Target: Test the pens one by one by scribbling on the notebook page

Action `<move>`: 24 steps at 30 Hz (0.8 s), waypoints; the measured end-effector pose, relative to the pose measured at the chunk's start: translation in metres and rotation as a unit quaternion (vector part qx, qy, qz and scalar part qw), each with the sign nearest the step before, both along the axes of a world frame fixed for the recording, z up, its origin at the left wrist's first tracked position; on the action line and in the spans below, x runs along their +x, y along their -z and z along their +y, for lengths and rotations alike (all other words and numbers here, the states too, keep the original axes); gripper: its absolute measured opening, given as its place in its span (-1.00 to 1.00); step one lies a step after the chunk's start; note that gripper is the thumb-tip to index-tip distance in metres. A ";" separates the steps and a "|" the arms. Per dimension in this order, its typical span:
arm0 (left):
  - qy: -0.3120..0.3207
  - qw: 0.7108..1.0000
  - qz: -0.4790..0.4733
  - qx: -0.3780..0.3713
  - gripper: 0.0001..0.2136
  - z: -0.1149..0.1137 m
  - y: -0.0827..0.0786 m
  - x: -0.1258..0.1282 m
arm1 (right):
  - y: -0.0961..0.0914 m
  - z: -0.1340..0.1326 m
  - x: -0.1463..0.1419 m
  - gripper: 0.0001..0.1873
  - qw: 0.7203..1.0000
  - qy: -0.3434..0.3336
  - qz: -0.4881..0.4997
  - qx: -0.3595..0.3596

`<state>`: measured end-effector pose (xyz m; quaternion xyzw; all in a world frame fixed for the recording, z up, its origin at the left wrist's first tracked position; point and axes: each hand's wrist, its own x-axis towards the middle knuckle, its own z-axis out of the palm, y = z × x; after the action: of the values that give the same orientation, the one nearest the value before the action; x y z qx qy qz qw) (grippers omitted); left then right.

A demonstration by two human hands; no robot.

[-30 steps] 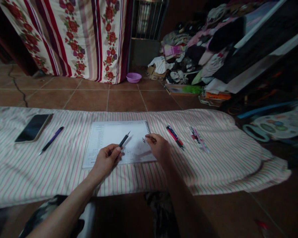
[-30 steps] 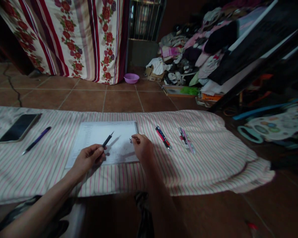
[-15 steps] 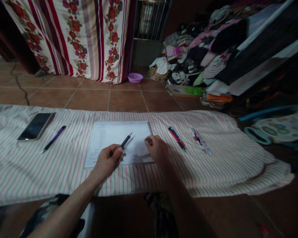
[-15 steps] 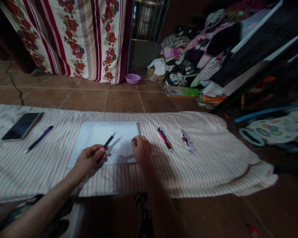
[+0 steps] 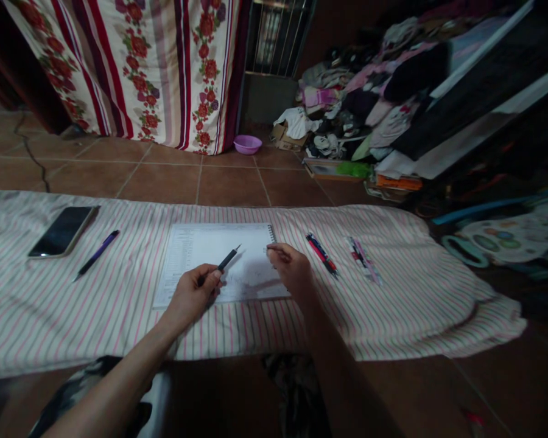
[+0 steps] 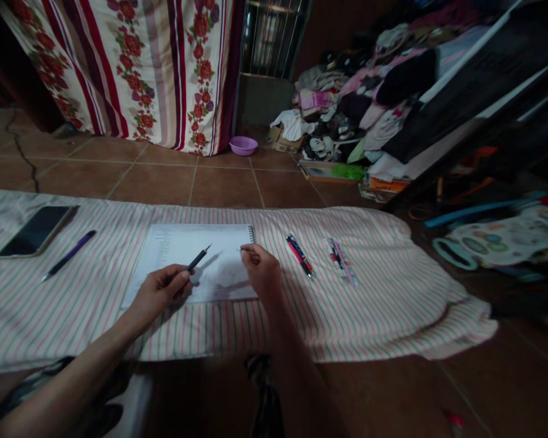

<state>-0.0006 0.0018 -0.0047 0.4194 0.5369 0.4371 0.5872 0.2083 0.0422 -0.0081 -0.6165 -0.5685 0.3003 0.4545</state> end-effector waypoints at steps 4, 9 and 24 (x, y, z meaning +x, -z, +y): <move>0.022 0.999 0.028 0.029 -0.70 0.000 0.008 -0.001 | -0.011 -0.001 -0.004 -0.71 0.994 0.006 0.108 -0.028; 0.041 0.995 0.065 0.059 -0.72 -0.002 0.014 -0.002 | -0.020 -0.002 -0.011 -0.72 0.971 -0.009 0.233 -0.046; 0.073 0.965 0.211 0.141 -0.73 -0.005 0.008 -0.020 | -0.017 0.003 -0.023 -0.75 0.967 -0.071 0.236 -0.059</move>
<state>-0.0202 -0.0035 -0.0126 0.6188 0.5496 0.3654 0.4261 0.1855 0.0448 0.0085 -0.5120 -0.4691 0.5019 0.5156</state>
